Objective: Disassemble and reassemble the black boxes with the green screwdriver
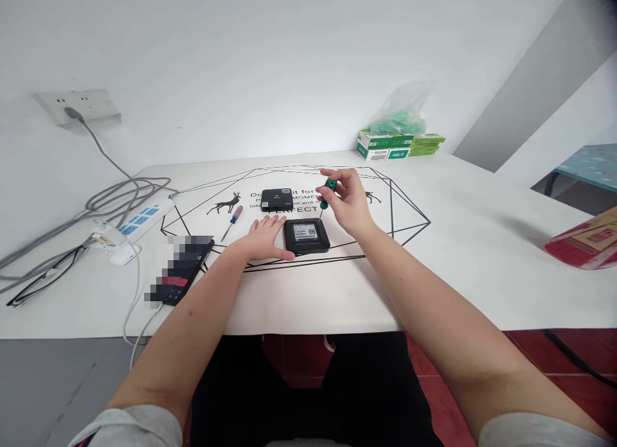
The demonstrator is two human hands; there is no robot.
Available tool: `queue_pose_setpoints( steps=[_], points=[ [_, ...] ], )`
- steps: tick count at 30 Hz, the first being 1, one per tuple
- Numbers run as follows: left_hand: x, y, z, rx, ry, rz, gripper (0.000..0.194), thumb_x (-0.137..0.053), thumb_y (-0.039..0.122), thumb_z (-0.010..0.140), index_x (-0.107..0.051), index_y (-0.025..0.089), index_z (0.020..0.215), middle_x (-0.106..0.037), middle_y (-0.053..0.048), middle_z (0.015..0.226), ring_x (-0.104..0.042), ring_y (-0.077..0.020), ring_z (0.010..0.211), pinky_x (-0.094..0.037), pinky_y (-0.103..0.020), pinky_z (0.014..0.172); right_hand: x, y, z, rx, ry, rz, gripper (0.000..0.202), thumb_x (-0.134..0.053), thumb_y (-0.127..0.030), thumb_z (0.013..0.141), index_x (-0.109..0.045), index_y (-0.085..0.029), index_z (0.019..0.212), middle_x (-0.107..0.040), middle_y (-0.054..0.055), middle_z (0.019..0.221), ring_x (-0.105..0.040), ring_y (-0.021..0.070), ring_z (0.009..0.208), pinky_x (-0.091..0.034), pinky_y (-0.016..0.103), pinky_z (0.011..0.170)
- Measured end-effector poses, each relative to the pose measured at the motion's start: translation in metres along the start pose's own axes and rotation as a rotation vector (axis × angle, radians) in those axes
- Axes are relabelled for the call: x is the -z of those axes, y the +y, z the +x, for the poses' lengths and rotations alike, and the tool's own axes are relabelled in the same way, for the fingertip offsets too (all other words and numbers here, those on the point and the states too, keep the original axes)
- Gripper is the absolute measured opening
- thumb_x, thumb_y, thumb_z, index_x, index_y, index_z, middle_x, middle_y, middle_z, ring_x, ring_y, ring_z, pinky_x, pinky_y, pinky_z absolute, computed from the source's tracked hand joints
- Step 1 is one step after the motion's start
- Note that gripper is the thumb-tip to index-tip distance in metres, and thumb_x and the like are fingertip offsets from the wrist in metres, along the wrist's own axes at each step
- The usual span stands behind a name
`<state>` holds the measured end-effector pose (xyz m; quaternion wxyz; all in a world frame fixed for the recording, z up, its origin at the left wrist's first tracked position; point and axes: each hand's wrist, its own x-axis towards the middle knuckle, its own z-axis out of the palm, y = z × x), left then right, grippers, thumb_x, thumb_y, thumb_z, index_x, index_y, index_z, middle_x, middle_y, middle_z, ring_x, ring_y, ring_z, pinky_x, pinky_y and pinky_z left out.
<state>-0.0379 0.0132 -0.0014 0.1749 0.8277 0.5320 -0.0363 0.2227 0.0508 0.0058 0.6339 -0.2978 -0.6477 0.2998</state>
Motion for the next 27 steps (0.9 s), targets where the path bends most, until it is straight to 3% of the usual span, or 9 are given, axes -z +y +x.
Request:
queue_pose_setpoints(
  steps=[3, 9, 16, 20, 23, 27],
  points=[
    [0.0, 0.0, 0.0, -0.001, -0.006, 0.0, 0.138, -0.056, 0.097, 0.077, -0.004, 0.023, 0.181, -0.001, -0.015, 0.188, 0.005, -0.0409, 0.174, -0.003, -0.063, 0.138, -0.001, -0.001, -0.001, 0.009, 0.021, -0.028, 0.049, -0.084, -0.066, 0.087, -0.061, -0.031, 0.113, -0.073, 0.007, 0.135, -0.071, 0.0215, 0.097, -0.068, 0.043, 0.079],
    [-0.001, 0.0, 0.0, -0.003, -0.003, -0.005, 0.138, -0.056, 0.098, 0.077, -0.004, 0.024, 0.181, 0.001, -0.014, 0.188, 0.006, -0.0408, 0.174, -0.003, -0.063, 0.139, 0.005, -0.002, 0.0, 0.075, -0.007, -0.162, 0.046, -0.069, -0.074, 0.096, -0.076, -0.036, 0.122, -0.076, 0.005, 0.118, -0.071, 0.026, 0.101, -0.065, 0.05, 0.09],
    [-0.001, -0.002, 0.0, -0.005, -0.009, -0.009, 0.137, -0.058, 0.096, 0.079, -0.004, 0.023, 0.181, 0.002, -0.014, 0.188, 0.006, -0.0387, 0.174, -0.001, -0.061, 0.139, 0.01, -0.003, 0.003, 0.147, 0.006, -0.225, 0.037, -0.064, -0.064, 0.102, -0.083, -0.039, 0.122, -0.071, 0.005, 0.107, -0.067, 0.0283, 0.106, -0.058, 0.056, 0.103],
    [0.0, -0.001, -0.001, 0.002, -0.01, 0.001, 0.137, -0.058, 0.095, 0.079, -0.004, 0.021, 0.181, 0.001, -0.014, 0.188, 0.006, -0.0388, 0.174, -0.001, -0.06, 0.139, 0.009, 0.0, 0.005, 0.096, 0.018, -0.202, 0.037, -0.067, -0.063, 0.1, -0.081, -0.036, 0.121, -0.07, 0.004, 0.102, -0.067, 0.0247, 0.094, -0.06, 0.053, 0.096],
    [0.0, -0.001, -0.001, 0.002, -0.009, 0.008, 0.137, -0.058, 0.095, 0.079, -0.004, 0.021, 0.181, 0.001, -0.015, 0.188, 0.005, -0.0387, 0.174, -0.001, -0.06, 0.139, 0.008, 0.004, 0.006, 0.041, 0.024, -0.167, 0.041, -0.074, -0.065, 0.095, -0.076, -0.033, 0.121, -0.071, 0.003, 0.106, -0.066, 0.0223, 0.091, -0.062, 0.048, 0.09],
    [0.0, -0.001, 0.0, 0.005, -0.013, 0.013, 0.139, -0.058, 0.095, 0.079, -0.004, 0.018, 0.181, 0.001, -0.017, 0.188, 0.005, -0.0396, 0.174, -0.001, -0.061, 0.139, 0.005, 0.004, 0.005, 0.017, 0.0, -0.029, 0.041, -0.084, -0.059, 0.088, -0.064, -0.033, 0.113, -0.069, 0.005, 0.135, -0.072, 0.0235, 0.106, -0.064, 0.043, 0.085]
  ],
)
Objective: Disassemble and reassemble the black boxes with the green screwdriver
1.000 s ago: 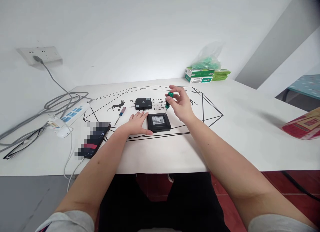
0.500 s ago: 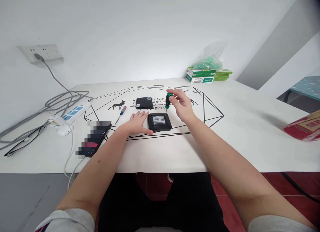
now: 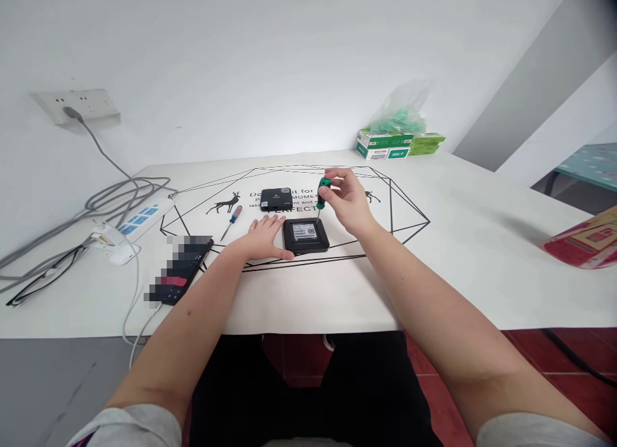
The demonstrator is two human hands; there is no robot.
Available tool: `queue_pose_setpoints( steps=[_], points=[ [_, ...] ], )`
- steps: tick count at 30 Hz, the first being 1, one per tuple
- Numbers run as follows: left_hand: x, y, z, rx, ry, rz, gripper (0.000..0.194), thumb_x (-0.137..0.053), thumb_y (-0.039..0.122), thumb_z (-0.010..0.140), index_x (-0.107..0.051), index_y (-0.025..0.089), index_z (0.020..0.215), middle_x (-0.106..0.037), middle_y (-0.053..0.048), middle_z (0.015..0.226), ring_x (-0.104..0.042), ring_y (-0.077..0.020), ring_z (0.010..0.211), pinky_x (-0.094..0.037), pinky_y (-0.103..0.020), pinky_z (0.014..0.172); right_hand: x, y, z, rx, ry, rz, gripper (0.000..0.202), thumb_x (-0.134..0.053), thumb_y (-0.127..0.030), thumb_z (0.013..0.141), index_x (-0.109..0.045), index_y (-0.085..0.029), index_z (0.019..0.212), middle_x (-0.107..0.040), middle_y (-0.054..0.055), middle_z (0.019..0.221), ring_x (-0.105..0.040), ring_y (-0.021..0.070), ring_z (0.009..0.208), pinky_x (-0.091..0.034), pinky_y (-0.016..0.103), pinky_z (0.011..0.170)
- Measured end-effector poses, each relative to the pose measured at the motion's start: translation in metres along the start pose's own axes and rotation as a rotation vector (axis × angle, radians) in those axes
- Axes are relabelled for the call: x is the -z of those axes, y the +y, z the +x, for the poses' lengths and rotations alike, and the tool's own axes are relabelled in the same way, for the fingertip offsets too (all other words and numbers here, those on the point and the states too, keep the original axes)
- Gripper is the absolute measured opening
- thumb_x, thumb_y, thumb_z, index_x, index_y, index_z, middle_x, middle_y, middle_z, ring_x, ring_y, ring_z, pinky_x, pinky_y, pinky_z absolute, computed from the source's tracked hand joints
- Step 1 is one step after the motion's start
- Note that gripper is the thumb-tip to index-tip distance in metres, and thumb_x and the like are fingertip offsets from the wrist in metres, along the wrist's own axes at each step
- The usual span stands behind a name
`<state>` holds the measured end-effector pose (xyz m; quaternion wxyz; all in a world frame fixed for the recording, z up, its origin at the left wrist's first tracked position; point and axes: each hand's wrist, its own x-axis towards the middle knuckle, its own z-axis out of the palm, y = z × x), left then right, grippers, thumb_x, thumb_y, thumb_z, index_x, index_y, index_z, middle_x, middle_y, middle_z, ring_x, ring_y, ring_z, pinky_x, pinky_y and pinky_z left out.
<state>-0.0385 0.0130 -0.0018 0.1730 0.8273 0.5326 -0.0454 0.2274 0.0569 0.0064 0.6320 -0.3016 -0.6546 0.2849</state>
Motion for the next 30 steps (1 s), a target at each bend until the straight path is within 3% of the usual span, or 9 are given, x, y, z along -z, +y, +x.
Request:
queue_pose_setpoints(
  steps=[3, 9, 15, 24, 27, 30],
  points=[
    [0.0, 0.0, 0.0, -0.002, -0.006, 0.002, 0.138, -0.057, 0.096, 0.08, -0.003, 0.018, 0.181, 0.002, -0.016, 0.188, 0.005, -0.0402, 0.174, -0.002, -0.061, 0.139, -0.003, -0.004, -0.002, -0.03, -0.034, 0.073, 0.042, -0.086, -0.055, 0.088, -0.058, -0.032, 0.11, -0.066, 0.006, 0.148, -0.076, 0.0216, 0.1, -0.065, 0.045, 0.087],
    [0.001, 0.001, -0.001, -0.002, -0.003, -0.006, 0.136, -0.059, 0.094, 0.081, -0.004, 0.021, 0.181, 0.001, -0.014, 0.188, 0.006, -0.0418, 0.174, -0.002, -0.062, 0.139, -0.003, -0.007, -0.006, 0.033, 0.003, -0.033, 0.041, -0.085, -0.059, 0.089, -0.066, -0.031, 0.113, -0.078, 0.006, 0.13, -0.074, 0.0214, 0.095, -0.062, 0.047, 0.09],
    [-0.001, -0.001, 0.001, -0.004, 0.004, -0.011, 0.136, -0.062, 0.093, 0.08, -0.004, 0.021, 0.181, 0.001, -0.015, 0.188, 0.005, -0.0412, 0.174, -0.003, -0.063, 0.138, -0.002, -0.007, -0.005, 0.097, -0.011, -0.138, 0.039, -0.076, -0.064, 0.095, -0.072, -0.033, 0.12, -0.08, 0.004, 0.12, -0.073, 0.0235, 0.099, -0.06, 0.045, 0.087],
    [0.0, 0.0, 0.001, -0.002, -0.001, -0.015, 0.138, -0.065, 0.089, 0.079, -0.006, 0.018, 0.181, 0.0, -0.017, 0.188, 0.004, -0.04, 0.174, -0.002, -0.063, 0.139, -0.001, -0.001, -0.002, 0.129, -0.004, -0.169, 0.025, -0.074, -0.04, 0.094, -0.066, -0.03, 0.116, -0.074, 0.001, 0.108, -0.069, 0.0204, 0.093, -0.06, 0.042, 0.084],
    [0.0, 0.0, 0.001, -0.015, 0.04, -0.031, 0.136, -0.069, 0.088, 0.076, -0.015, 0.019, 0.179, -0.009, -0.019, 0.188, -0.003, -0.0428, 0.174, -0.007, -0.064, 0.138, 0.001, -0.005, -0.001, 0.116, -0.012, -0.118, 0.027, -0.077, -0.043, 0.093, -0.065, -0.03, 0.114, -0.07, 0.002, 0.109, -0.068, 0.0186, 0.089, -0.062, 0.039, 0.077],
    [0.001, 0.002, 0.002, -0.056, 0.093, -0.07, 0.13, -0.074, 0.085, 0.072, -0.028, 0.02, 0.175, -0.025, -0.02, 0.185, -0.016, -0.045, 0.172, -0.019, -0.061, 0.138, 0.002, -0.012, 0.001, 0.133, 0.052, -0.036, 0.032, -0.08, -0.049, 0.094, -0.064, -0.032, 0.116, -0.068, 0.002, 0.107, -0.069, 0.0191, 0.092, -0.064, 0.037, 0.075]
  ],
)
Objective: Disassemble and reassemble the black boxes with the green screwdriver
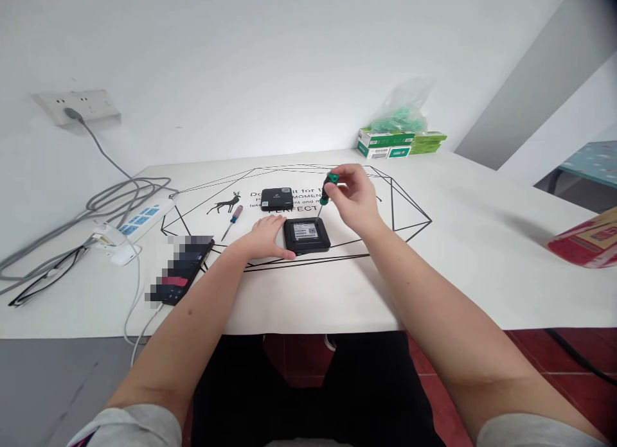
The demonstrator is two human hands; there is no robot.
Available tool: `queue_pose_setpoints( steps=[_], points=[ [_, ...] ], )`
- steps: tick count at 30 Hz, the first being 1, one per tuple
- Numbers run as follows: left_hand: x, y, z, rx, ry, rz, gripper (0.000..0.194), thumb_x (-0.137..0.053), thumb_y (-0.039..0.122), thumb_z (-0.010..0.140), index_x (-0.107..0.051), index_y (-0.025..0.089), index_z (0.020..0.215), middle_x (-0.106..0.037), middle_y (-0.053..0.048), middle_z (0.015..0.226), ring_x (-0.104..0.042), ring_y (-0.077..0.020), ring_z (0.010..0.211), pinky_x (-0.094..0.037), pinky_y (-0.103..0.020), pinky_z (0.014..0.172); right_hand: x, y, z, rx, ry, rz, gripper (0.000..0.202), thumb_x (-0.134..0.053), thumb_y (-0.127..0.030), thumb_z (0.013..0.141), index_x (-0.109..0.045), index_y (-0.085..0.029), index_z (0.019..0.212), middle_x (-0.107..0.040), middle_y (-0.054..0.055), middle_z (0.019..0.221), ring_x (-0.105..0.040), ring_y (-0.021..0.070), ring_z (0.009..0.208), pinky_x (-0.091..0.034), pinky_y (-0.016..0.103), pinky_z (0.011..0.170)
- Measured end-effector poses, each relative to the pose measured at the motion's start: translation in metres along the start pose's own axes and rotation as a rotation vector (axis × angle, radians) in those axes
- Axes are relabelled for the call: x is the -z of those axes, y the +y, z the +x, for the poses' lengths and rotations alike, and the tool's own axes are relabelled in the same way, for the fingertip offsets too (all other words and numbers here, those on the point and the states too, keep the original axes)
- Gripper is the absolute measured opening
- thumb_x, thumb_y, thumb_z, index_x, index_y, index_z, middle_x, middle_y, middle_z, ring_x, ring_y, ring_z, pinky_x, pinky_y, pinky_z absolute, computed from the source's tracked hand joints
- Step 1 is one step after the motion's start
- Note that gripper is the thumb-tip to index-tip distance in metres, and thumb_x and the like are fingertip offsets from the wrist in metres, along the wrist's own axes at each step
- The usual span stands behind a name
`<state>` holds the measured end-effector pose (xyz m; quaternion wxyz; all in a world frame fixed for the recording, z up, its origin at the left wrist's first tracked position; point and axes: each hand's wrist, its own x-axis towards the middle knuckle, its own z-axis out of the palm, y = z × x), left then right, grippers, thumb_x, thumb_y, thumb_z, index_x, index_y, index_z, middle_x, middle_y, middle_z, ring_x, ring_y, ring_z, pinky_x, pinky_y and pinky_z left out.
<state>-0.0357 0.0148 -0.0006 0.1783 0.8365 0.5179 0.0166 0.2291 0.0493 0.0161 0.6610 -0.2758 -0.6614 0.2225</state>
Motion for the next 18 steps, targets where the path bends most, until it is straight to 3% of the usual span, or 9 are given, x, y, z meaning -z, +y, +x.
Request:
queue_pose_setpoints(
  steps=[4, 10, 18],
  points=[
    [0.001, 0.003, 0.001, -0.009, 0.019, -0.022, 0.129, -0.077, 0.083, 0.069, -0.035, 0.017, 0.171, -0.036, -0.021, 0.179, -0.028, -0.0455, 0.168, -0.026, -0.057, 0.137, -0.007, -0.012, -0.002, -0.005, 0.052, 0.113, 0.039, -0.082, -0.057, 0.093, -0.063, -0.035, 0.118, -0.068, 0.002, 0.11, -0.071, 0.0191, 0.094, -0.067, 0.038, 0.08],
    [0.0, 0.003, 0.003, -0.017, 0.031, 0.004, 0.124, -0.077, 0.084, 0.069, -0.041, 0.017, 0.167, -0.042, -0.021, 0.175, -0.033, -0.0458, 0.165, -0.029, -0.056, 0.135, -0.033, -0.028, -0.023, -0.068, -0.097, 0.12, 0.042, -0.079, -0.064, 0.093, -0.066, -0.033, 0.117, -0.071, 0.005, 0.118, -0.071, 0.0214, 0.102, -0.068, 0.039, 0.081],
    [0.002, 0.006, 0.002, -0.03, 0.028, 0.005, 0.122, -0.076, 0.083, 0.071, -0.039, 0.019, 0.167, -0.045, -0.021, 0.173, -0.035, -0.0465, 0.163, -0.031, -0.057, 0.132, -0.039, -0.033, -0.029, -0.065, -0.161, 0.052, 0.041, -0.077, -0.062, 0.095, -0.069, -0.031, 0.119, -0.073, 0.006, 0.123, -0.072, 0.0234, 0.106, -0.067, 0.042, 0.086]
  ],
)
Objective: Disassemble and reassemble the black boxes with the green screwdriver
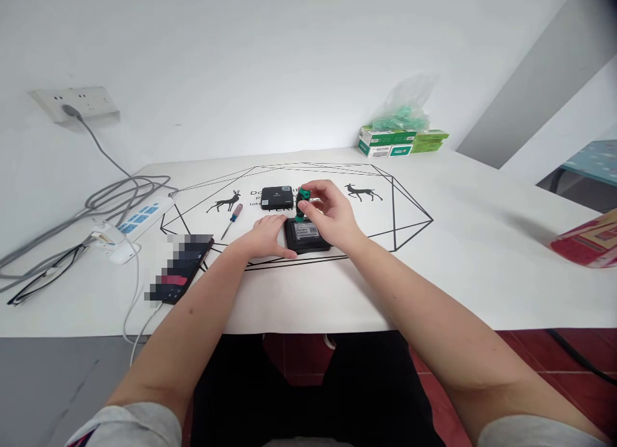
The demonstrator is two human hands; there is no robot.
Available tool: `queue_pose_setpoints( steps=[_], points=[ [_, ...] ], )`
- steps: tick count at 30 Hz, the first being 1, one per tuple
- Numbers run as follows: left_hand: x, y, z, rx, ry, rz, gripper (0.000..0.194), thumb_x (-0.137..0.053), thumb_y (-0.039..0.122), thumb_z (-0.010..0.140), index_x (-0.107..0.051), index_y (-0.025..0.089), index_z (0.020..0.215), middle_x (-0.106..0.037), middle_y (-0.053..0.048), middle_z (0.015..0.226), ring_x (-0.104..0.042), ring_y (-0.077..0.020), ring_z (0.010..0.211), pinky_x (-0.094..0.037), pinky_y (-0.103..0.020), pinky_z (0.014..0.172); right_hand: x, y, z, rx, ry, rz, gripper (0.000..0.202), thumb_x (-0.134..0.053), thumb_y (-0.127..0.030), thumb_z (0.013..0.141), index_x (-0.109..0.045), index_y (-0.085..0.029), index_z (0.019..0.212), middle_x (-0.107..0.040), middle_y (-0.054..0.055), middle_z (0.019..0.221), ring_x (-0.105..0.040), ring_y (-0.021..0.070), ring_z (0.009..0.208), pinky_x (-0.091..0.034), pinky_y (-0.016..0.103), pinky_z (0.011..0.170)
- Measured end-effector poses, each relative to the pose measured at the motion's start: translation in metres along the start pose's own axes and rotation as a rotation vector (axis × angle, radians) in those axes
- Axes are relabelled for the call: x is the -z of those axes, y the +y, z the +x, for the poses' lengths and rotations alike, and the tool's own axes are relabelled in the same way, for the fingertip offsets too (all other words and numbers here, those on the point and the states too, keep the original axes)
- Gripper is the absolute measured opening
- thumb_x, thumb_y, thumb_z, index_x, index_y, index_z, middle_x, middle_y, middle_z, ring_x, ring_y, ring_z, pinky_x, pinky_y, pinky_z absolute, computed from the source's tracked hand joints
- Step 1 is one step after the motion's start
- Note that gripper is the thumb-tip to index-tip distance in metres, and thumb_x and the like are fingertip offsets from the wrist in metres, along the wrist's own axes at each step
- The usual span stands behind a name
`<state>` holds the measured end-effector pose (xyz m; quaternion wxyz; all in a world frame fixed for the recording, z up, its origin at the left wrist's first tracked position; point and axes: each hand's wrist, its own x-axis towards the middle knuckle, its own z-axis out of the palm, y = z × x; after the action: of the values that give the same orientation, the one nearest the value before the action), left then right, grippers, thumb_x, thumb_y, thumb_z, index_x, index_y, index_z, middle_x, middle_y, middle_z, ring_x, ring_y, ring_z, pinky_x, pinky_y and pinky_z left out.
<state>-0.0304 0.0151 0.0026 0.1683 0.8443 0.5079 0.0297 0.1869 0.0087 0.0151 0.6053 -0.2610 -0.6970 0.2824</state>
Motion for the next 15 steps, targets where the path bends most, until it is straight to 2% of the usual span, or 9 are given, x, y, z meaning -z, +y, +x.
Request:
queue_pose_setpoints(
  steps=[4, 7, 11, 15],
  points=[
    [0.0, -0.0013, 0.0007, -0.03, 0.016, -0.002, 0.118, -0.077, 0.081, 0.072, -0.04, 0.02, 0.167, -0.051, -0.021, 0.167, -0.042, -0.0463, 0.158, -0.035, -0.057, 0.129, -0.0022, -0.0034, -0.0021, 0.041, -0.023, -0.022, 0.038, -0.075, -0.059, 0.097, -0.071, -0.032, 0.124, -0.072, 0.008, 0.135, -0.071, 0.0243, 0.107, -0.067, 0.042, 0.084],
    [0.0004, -0.0013, 0.0005, -0.027, 0.016, -0.007, 0.118, -0.078, 0.081, 0.072, -0.042, 0.021, 0.167, -0.052, -0.021, 0.166, -0.042, -0.0463, 0.158, -0.035, -0.057, 0.129, 0.0, -0.007, -0.0032, 0.053, -0.052, -0.062, 0.035, -0.067, -0.056, 0.103, -0.073, -0.033, 0.129, -0.074, 0.009, 0.141, -0.072, 0.0248, 0.109, -0.066, 0.044, 0.087],
    [0.0008, -0.0006, -0.0008, -0.004, 0.009, -0.016, 0.119, -0.079, 0.082, 0.071, -0.042, 0.023, 0.166, -0.05, -0.019, 0.169, -0.038, -0.0475, 0.16, -0.033, -0.058, 0.131, 0.0054, -0.0092, -0.0011, 0.085, -0.062, -0.126, 0.031, -0.061, -0.051, 0.107, -0.076, -0.033, 0.126, -0.08, 0.007, 0.126, -0.072, 0.0245, 0.102, -0.062, 0.047, 0.089],
    [-0.0003, -0.0022, -0.0007, -0.028, 0.023, -0.017, 0.115, -0.079, 0.081, 0.073, -0.044, 0.022, 0.165, -0.054, -0.018, 0.165, -0.044, -0.047, 0.157, -0.037, -0.058, 0.128, 0.0071, -0.009, 0.0024, 0.134, -0.065, -0.181, 0.032, -0.072, -0.054, 0.1, -0.079, -0.033, 0.123, -0.078, 0.007, 0.111, -0.069, 0.025, 0.1, -0.059, 0.045, 0.084]
  ],
)
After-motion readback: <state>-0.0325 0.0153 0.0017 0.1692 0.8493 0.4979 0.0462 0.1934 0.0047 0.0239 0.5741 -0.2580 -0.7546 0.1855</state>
